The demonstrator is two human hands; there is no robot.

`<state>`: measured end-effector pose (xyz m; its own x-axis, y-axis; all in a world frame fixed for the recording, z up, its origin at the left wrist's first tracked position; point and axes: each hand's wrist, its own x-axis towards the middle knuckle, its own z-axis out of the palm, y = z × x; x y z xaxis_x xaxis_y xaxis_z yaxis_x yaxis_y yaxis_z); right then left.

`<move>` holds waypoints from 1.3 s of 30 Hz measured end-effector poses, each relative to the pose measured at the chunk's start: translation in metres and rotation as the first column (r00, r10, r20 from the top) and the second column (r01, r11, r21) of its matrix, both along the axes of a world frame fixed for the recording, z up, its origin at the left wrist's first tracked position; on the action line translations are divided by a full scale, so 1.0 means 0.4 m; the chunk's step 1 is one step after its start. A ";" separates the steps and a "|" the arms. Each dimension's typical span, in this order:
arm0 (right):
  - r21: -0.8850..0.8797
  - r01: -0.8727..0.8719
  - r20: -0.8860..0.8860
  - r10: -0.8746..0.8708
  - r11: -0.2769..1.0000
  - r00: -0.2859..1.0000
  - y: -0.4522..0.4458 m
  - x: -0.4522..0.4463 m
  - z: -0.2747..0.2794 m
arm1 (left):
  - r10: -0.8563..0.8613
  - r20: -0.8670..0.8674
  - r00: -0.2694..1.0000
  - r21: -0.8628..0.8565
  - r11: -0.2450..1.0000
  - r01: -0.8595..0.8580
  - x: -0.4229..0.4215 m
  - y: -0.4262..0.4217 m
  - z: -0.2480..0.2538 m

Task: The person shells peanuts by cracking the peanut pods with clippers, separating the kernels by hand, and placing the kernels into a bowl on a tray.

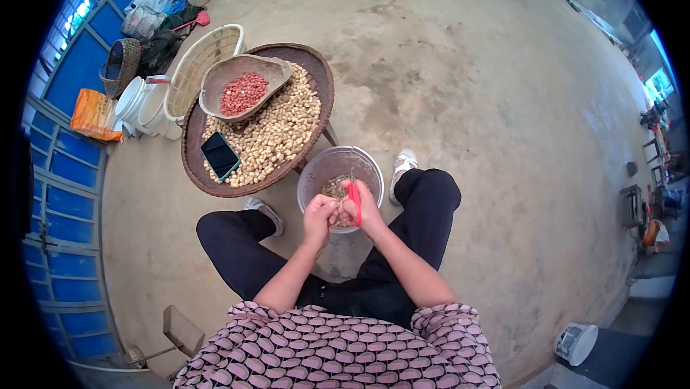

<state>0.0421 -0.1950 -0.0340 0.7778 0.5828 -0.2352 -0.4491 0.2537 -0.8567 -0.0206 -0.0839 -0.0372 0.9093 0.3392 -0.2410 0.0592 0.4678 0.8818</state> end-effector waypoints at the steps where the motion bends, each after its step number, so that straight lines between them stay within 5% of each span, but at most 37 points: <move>1: -0.003 0.002 0.001 -0.002 1.000 1.000 0.003 0.000 0.003 | 0.023 -0.049 0.999 -0.167 0.986 -0.031 0.002 0.006 -0.010; 5: -0.026 0.067 0.105 -0.064 0.997 0.992 0.014 0.000 0.009 | 0.055 -0.051 0.997 -0.281 0.957 -0.067 -0.004 0.010 -0.008; 19: -0.021 0.069 0.228 -0.062 0.997 0.972 0.016 0.001 -0.012 | 0.103 0.058 0.993 0.252 0.961 -0.115 -0.003 -0.018 0.037; 26: -0.171 0.065 0.405 0.010 0.983 0.914 0.021 -0.005 -0.016 | 0.026 -0.028 0.999 0.202 0.979 -0.020 -0.016 -0.002 0.000; 28: -0.252 0.094 0.475 0.038 0.963 0.879 0.018 -0.006 -0.016 | 0.065 0.044 0.997 0.367 0.927 -0.077 -0.017 -0.015 -0.008; 32: -0.268 0.121 0.456 0.015 0.956 0.890 0.017 -0.003 -0.035 | 0.076 0.094 0.993 0.359 0.927 -0.105 -0.016 -0.027 -0.015; 35: -0.132 0.105 0.303 -0.061 0.986 0.951 0.017 0.006 -0.028 | 0.036 0.049 0.998 0.189 0.981 -0.045 -0.003 -0.027 -0.005; 37: -0.043 0.109 0.199 -0.099 0.993 0.975 0.011 0.004 0.000 | 0.094 -0.007 0.996 -0.169 0.981 -0.094 0.010 -0.028 0.011; 39: 0.006 0.090 0.134 -0.090 0.996 0.987 0.009 0.004 0.029 | 0.103 -0.031 0.994 -0.265 0.958 -0.107 0.015 -0.026 0.040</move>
